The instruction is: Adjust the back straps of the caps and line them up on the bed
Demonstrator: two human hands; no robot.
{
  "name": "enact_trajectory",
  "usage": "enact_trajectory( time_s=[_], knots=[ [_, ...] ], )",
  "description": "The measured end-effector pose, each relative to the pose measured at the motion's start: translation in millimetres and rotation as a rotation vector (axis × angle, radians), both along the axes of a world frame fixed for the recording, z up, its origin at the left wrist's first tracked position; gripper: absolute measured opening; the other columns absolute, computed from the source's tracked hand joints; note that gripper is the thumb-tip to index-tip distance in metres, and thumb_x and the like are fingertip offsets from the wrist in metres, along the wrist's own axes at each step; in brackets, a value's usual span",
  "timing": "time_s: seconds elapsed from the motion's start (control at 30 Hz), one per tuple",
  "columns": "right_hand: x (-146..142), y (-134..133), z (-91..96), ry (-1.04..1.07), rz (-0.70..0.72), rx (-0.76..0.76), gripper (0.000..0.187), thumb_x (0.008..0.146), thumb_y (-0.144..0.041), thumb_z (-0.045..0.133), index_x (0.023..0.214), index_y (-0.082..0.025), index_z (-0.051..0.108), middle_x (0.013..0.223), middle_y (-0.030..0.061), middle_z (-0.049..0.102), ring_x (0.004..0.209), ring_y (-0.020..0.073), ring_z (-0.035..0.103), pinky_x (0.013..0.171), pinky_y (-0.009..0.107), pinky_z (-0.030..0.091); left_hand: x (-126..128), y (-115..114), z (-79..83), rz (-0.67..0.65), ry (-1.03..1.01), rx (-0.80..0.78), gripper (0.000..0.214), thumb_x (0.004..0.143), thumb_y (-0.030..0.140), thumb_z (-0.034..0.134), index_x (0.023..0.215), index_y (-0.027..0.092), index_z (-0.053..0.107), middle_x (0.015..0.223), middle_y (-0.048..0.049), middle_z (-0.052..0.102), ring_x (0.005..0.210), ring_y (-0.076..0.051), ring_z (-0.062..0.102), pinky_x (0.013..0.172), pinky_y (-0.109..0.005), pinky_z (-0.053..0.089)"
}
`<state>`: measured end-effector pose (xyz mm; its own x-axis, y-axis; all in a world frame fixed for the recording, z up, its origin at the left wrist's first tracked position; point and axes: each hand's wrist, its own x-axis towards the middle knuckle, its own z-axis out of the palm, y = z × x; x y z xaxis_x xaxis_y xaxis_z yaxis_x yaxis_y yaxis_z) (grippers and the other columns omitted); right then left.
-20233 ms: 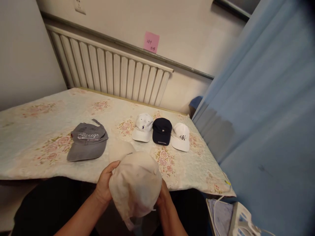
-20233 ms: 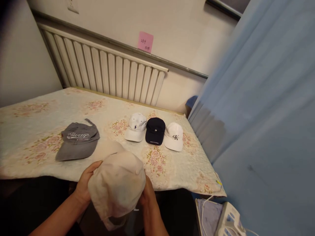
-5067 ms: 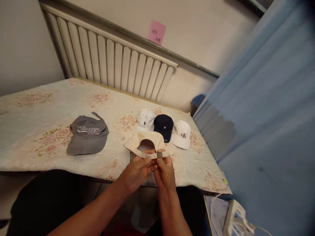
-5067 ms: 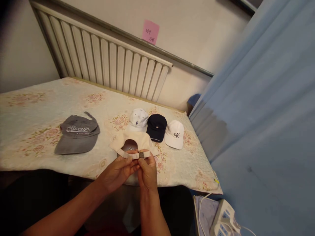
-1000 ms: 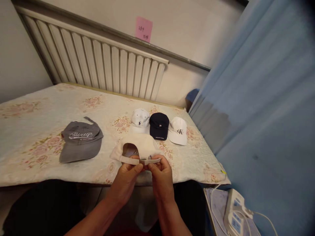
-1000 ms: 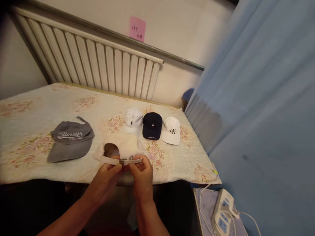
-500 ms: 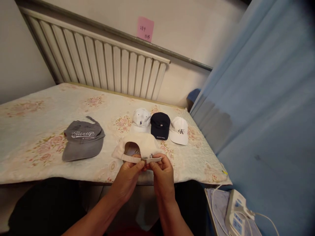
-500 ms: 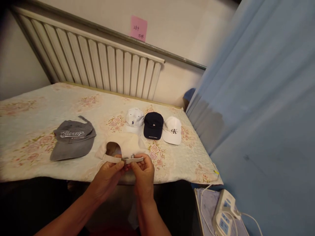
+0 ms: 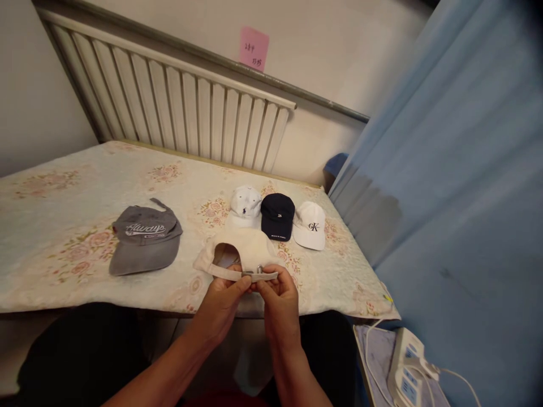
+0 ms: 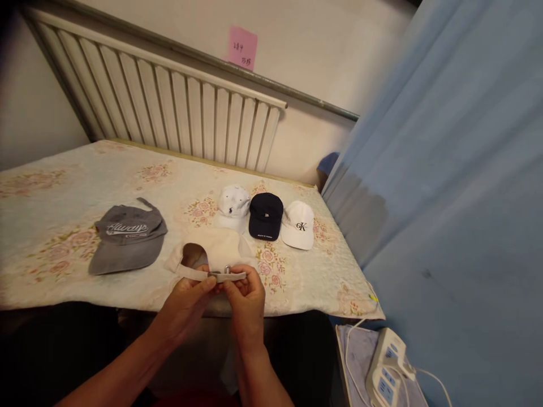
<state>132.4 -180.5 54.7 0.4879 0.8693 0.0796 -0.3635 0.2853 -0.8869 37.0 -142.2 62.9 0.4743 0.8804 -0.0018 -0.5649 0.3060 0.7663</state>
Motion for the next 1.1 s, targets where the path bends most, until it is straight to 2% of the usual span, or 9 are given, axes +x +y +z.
enact_trajectory(
  time_s=[0.3, 0.43, 0.57, 0.7, 0.83, 0.97, 1.1],
  knots=[
    [-2, -2, -1.5, -0.044, 0.028, -0.034, 0.023, 0.068, -0.013, 0.069, 0.088, -0.021, 0.059, 0.072, -0.0034, 0.067, 0.066, 0.0126, 0.063, 0.065, 0.024, 0.05, 1, 0, -5.9, 0.048, 0.015, -0.058, 0.011, 0.073, 0.024, 0.069, 0.078, 0.015, 0.066, 0.073, 0.0004, 0.062, 0.07, -0.012, 0.055, 0.069, -0.025, 0.043],
    [-1, -2, -3.2, -0.034, 0.015, -0.027, 0.027, 0.071, -0.015, 0.068, 0.096, -0.021, 0.058, 0.077, -0.001, 0.069, 0.066, 0.0134, 0.064, 0.069, 0.028, 0.05, 1, 1, -3.1, 0.043, -0.017, -0.04, 0.01, 0.075, 0.024, 0.067, 0.08, 0.015, 0.065, 0.076, -0.0007, 0.063, 0.071, -0.013, 0.056, 0.071, -0.026, 0.043],
    [3, -4, -8.9, 0.024, -0.088, -0.011, 0.029, 0.075, -0.017, 0.065, 0.102, -0.021, 0.056, 0.075, -0.0022, 0.066, 0.065, 0.0111, 0.061, 0.068, 0.026, 0.048, 0, 2, -0.7, 0.046, -0.013, -0.049, 0.012, 0.074, 0.024, 0.069, 0.08, 0.014, 0.065, 0.077, -0.001, 0.063, 0.069, -0.012, 0.056, 0.069, -0.026, 0.044],
    [6, -7, -15.3, 0.131, -0.209, 0.018, 0.012, 0.076, -0.017, 0.063, 0.084, -0.021, 0.056, 0.073, -0.0048, 0.062, 0.058, 0.0065, 0.054, 0.059, 0.019, 0.042, -1, 3, -5.6, 0.078, 0.009, -0.098, 0.014, 0.07, 0.023, 0.072, 0.075, 0.013, 0.064, 0.072, 0.0011, 0.06, 0.066, -0.01, 0.054, 0.067, -0.025, 0.044],
    [4, -7, -17.6, 0.197, -0.086, -0.011, 0.007, 0.08, -0.023, 0.061, 0.079, -0.019, 0.056, 0.068, -0.0038, 0.061, 0.053, 0.0067, 0.052, 0.054, 0.02, 0.039, -1, 3, -10.9, 0.047, 0.01, -0.114, 0.013, 0.073, 0.025, 0.07, 0.075, 0.014, 0.063, 0.075, 0.0005, 0.06, 0.07, -0.011, 0.053, 0.071, -0.025, 0.044],
    [2, -2, -12.4, 0.251, 0.028, 0.033, 0.015, 0.084, -0.029, 0.057, 0.074, -0.017, 0.059, 0.064, -0.0012, 0.061, 0.052, 0.0093, 0.053, 0.054, 0.023, 0.041, -1, 1, -11.6, -0.005, 0.048, -0.077, 0.014, 0.076, 0.026, 0.067, 0.075, 0.013, 0.063, 0.074, -0.0006, 0.059, 0.069, -0.011, 0.052, 0.069, -0.026, 0.043],
    [3, 4, -6.6, 0.42, 0.17, 0.074, 0.027, 0.088, -0.039, 0.049, 0.083, -0.016, 0.063, 0.063, 0.0007, 0.062, 0.052, 0.0117, 0.054, 0.056, 0.026, 0.045, 1, 0, -11.0, -0.038, 0.079, -0.048, 0.016, 0.078, 0.028, 0.065, 0.074, 0.013, 0.063, 0.072, -0.0012, 0.058, 0.068, -0.011, 0.05, 0.068, -0.026, 0.042]
  ],
)
